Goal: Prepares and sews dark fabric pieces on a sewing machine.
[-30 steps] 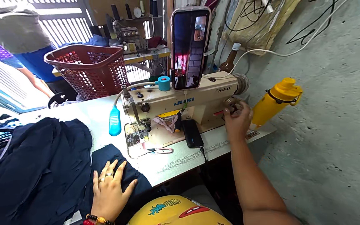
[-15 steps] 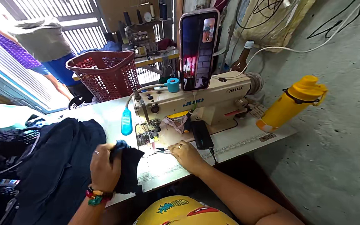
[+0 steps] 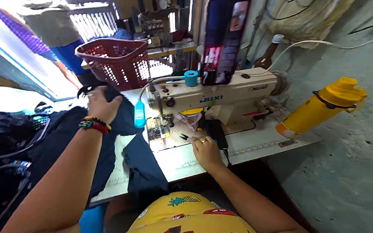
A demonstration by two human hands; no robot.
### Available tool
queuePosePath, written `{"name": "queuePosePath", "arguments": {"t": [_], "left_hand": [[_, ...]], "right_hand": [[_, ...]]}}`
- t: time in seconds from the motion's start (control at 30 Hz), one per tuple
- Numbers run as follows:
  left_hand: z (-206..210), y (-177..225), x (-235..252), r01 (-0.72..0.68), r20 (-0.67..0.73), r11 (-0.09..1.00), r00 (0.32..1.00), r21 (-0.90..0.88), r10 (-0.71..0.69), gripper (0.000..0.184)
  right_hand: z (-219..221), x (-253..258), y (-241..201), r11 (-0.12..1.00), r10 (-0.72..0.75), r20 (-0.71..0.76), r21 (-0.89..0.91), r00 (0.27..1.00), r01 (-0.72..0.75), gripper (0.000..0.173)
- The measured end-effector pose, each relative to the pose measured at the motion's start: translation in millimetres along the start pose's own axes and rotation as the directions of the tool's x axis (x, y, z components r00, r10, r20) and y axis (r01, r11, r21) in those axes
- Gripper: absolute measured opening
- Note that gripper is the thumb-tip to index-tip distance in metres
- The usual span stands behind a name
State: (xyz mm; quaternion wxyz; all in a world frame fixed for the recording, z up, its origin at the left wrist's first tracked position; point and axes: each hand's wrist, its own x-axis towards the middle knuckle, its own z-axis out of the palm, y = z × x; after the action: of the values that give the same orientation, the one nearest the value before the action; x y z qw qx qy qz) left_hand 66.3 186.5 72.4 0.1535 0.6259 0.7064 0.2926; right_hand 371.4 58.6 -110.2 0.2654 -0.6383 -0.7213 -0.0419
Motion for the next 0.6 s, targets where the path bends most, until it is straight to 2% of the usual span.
{"name": "queuePosePath", "arguments": {"t": [0.07, 0.13, 0.2, 0.27, 0.33, 0.37, 0.4, 0.47, 0.53, 0.57, 0.6], "left_hand": [[4.8, -22.2, -26.5, -0.100, 0.126, 0.995, 0.987, 0.000, 0.099, 0.053], [7.4, -47.6, -56.9, -0.143, 0.169, 0.990, 0.975, -0.007, 0.142, 0.036], [7.5, -69.4, -92.8, -0.056, 0.195, 0.997, 0.979, -0.061, 0.067, 0.029], [10.2, -87.6, -128.4, 0.073, 0.250, 0.995, 0.967, -0.073, -0.053, 0.022], [19.8, -99.2, -157.1, 0.135, 0.298, 0.990, 0.948, -0.050, -0.114, 0.022], [26.9, -100.9, -171.6, 0.117, 0.317, 0.993, 0.943, -0.020, -0.105, 0.028], [34.5, -100.0, -183.6, 0.084, 0.333, 0.996, 0.939, 0.025, -0.087, 0.038], [49.1, -93.7, -196.9, 0.034, 0.300, 0.994, 0.952, 0.100, -0.062, 0.050], [57.3, -90.4, -195.4, 0.052, 0.267, 0.989, 0.960, 0.136, -0.087, 0.045], [58.0, -89.6, -190.4, 0.073, 0.279, 0.989, 0.954, 0.131, -0.107, 0.041], [58.0, -89.8, -185.5, 0.089, 0.289, 0.991, 0.950, 0.096, -0.113, 0.039]], "right_hand": [[-0.6, 1.2, 0.6, 1.000, 0.013, 0.013, 0.013, 1.000, -0.013, 0.024], [-0.6, 3.6, 2.3, 0.999, -0.012, -0.001, 0.034, 1.000, 0.012, 0.025], [1.1, 0.7, 2.1, 0.992, -0.090, -0.063, 0.087, 0.994, 0.096, 0.026], [-1.7, -10.3, -7.9, 0.960, -0.162, -0.087, 0.215, 0.983, 0.177, 0.028], [-9.5, -19.4, -29.7, 0.883, -0.244, -0.026, 0.407, 0.969, 0.234, 0.030], [-12.1, -23.9, -42.4, 0.830, -0.310, 0.018, 0.492, 0.951, 0.261, 0.033], [-13.6, -25.8, -54.9, 0.774, -0.399, 0.063, 0.557, 0.915, 0.300, 0.036], [-13.0, -22.5, -77.2, 0.667, -0.608, 0.152, 0.631, 0.780, 0.397, 0.042], [-9.2, -17.5, -94.5, 0.604, -0.746, 0.229, 0.629, 0.625, 0.490, 0.040], [-7.3, -14.6, -100.0, 0.599, -0.769, 0.255, 0.606, 0.586, 0.523, 0.033], [-6.2, -12.4, -102.5, 0.612, -0.766, 0.271, 0.587, 0.583, 0.531, 0.026]]}}
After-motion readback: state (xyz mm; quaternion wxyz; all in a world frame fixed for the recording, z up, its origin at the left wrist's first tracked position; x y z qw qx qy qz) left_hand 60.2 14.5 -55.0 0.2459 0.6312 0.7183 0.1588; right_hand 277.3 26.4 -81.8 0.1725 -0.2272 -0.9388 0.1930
